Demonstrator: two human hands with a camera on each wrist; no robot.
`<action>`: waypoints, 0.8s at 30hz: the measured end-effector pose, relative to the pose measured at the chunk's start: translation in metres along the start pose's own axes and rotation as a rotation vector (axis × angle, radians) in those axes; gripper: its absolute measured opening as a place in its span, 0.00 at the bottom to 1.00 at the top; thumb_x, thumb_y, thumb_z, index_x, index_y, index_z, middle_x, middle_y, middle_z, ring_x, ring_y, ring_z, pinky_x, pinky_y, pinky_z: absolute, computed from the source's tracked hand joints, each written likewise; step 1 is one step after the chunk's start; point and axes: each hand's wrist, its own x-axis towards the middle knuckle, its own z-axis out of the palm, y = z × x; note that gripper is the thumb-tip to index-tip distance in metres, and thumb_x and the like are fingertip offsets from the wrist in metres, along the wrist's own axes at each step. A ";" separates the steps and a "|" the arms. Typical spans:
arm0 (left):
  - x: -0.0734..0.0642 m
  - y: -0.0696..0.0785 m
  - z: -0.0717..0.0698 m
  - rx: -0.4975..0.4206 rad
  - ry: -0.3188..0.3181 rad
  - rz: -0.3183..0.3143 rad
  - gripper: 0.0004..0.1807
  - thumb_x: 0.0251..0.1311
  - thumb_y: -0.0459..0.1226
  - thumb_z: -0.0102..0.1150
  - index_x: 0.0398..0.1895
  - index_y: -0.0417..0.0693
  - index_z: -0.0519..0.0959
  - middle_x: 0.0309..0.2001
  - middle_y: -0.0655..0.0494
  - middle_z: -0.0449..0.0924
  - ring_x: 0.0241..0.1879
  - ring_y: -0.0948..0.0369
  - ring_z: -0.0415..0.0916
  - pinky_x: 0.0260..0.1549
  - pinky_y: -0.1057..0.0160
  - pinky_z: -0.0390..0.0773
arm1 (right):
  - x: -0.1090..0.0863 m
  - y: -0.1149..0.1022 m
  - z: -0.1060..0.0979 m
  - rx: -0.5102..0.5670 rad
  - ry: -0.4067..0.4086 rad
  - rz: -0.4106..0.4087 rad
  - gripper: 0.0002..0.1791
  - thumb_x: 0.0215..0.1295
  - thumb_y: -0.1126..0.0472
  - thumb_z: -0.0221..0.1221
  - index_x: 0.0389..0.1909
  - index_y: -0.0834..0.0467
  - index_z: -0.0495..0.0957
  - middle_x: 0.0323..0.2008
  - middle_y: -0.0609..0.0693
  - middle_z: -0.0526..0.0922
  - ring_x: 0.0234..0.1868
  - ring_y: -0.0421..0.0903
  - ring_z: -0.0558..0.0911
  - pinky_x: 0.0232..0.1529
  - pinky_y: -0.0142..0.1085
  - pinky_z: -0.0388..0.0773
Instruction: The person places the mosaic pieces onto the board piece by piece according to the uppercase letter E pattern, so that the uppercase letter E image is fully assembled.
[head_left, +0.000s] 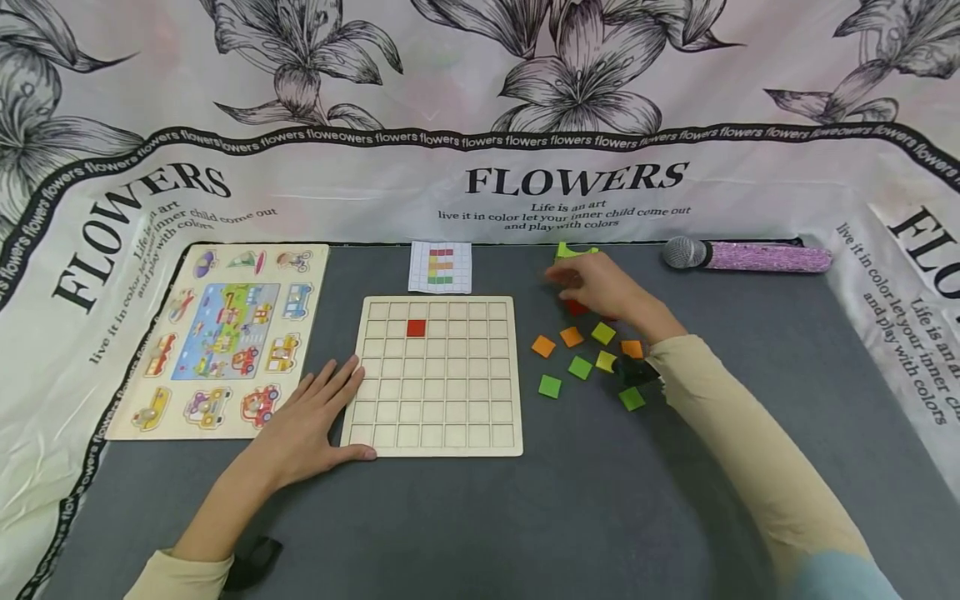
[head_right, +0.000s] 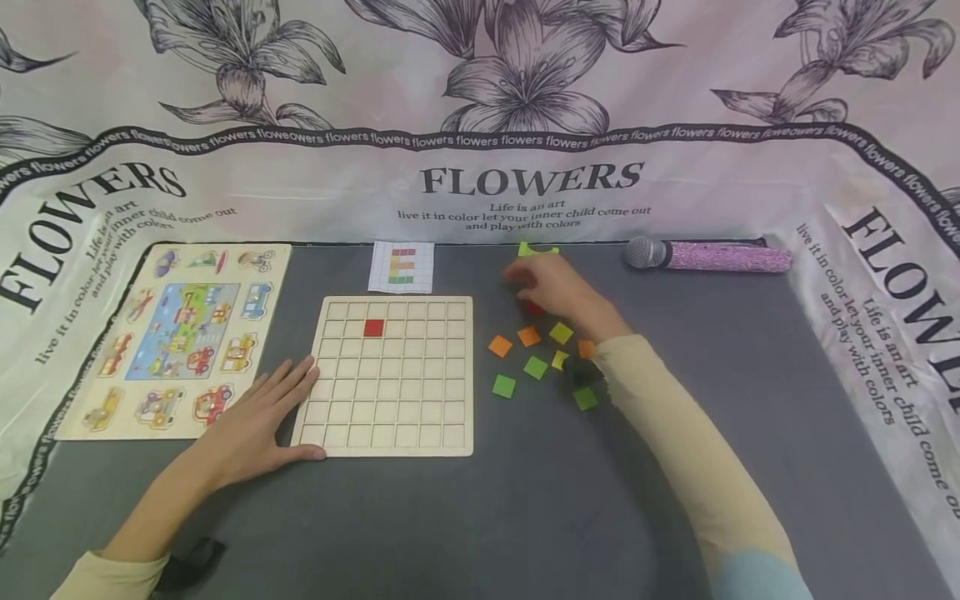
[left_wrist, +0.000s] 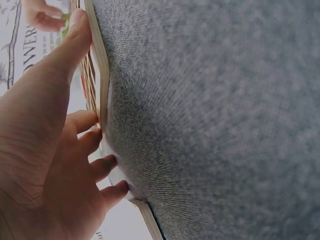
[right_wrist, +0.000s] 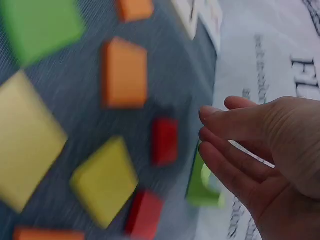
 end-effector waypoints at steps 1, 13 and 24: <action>0.000 0.000 0.000 -0.001 -0.001 -0.002 0.60 0.51 0.70 0.59 0.78 0.44 0.51 0.78 0.49 0.45 0.76 0.43 0.43 0.71 0.41 0.46 | -0.002 0.005 -0.001 -0.008 -0.008 0.012 0.21 0.64 0.74 0.61 0.59 0.65 0.77 0.54 0.63 0.80 0.56 0.59 0.79 0.57 0.50 0.76; 0.001 -0.003 0.003 -0.011 0.016 -0.001 0.60 0.50 0.69 0.60 0.78 0.44 0.52 0.78 0.49 0.46 0.76 0.43 0.43 0.71 0.41 0.46 | -0.016 0.025 0.001 -0.041 -0.017 -0.020 0.21 0.61 0.71 0.65 0.56 0.64 0.79 0.53 0.62 0.82 0.53 0.59 0.81 0.52 0.51 0.79; 0.001 -0.004 0.002 -0.009 0.001 0.000 0.59 0.51 0.68 0.60 0.78 0.44 0.51 0.78 0.48 0.44 0.76 0.43 0.42 0.71 0.41 0.46 | -0.022 0.029 0.004 -0.025 0.017 -0.035 0.19 0.61 0.71 0.64 0.54 0.65 0.80 0.45 0.60 0.84 0.50 0.57 0.82 0.53 0.51 0.78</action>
